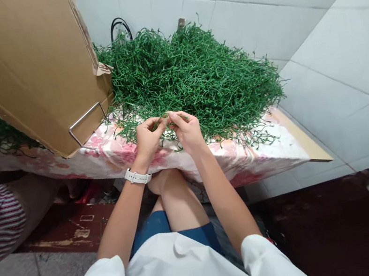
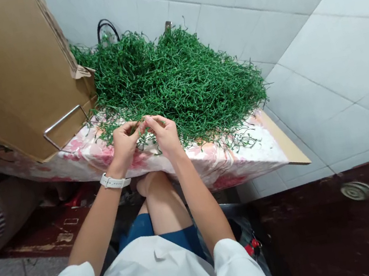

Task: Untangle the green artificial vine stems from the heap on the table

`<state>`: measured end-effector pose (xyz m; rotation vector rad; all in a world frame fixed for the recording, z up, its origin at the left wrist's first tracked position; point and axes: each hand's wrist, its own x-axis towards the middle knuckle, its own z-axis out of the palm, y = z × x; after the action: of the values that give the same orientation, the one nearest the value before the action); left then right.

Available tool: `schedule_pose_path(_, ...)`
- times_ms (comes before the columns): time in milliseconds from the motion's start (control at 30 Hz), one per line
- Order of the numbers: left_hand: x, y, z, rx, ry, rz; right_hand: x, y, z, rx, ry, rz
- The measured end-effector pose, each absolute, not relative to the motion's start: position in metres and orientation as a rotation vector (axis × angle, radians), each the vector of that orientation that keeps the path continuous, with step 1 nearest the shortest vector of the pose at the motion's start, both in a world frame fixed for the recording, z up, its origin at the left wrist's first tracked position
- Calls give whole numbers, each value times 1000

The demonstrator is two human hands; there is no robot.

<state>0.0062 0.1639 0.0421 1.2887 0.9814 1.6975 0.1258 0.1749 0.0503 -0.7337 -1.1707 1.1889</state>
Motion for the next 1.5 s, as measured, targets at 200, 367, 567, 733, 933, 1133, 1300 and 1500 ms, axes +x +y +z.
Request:
schedule_pose_path(200,-5,165,39,1157,963,1769,146,183,66,-769,-1079,1003)
schedule_pose_path(367,-19,169,48,1049,934,1811,194,198,113,-683,-1354,772)
schedule_pose_path(567,-29,170,62,1004,883,1758,256,275,186,-1018,-1537,358)
schedule_pose_path(733,-33,170,71,1024,805,1733,290,300,190,-1508,-1772,-148)
schedule_pose_path(933,-33,168,76,1123,764,1609,286,293,144,-1395,-1806,-264)
schedule_pose_path(1133,-33,162,78,1235,769,1569,269,267,128,-1319,-1814,-282)
schedule_pose_path(1300,-22,156,84,1254,771,1593,218,197,123,-1031,-1919,3)
schedule_pose_path(1500,4,147,76,1302,626,1295,164,156,73,-850,-1869,587)
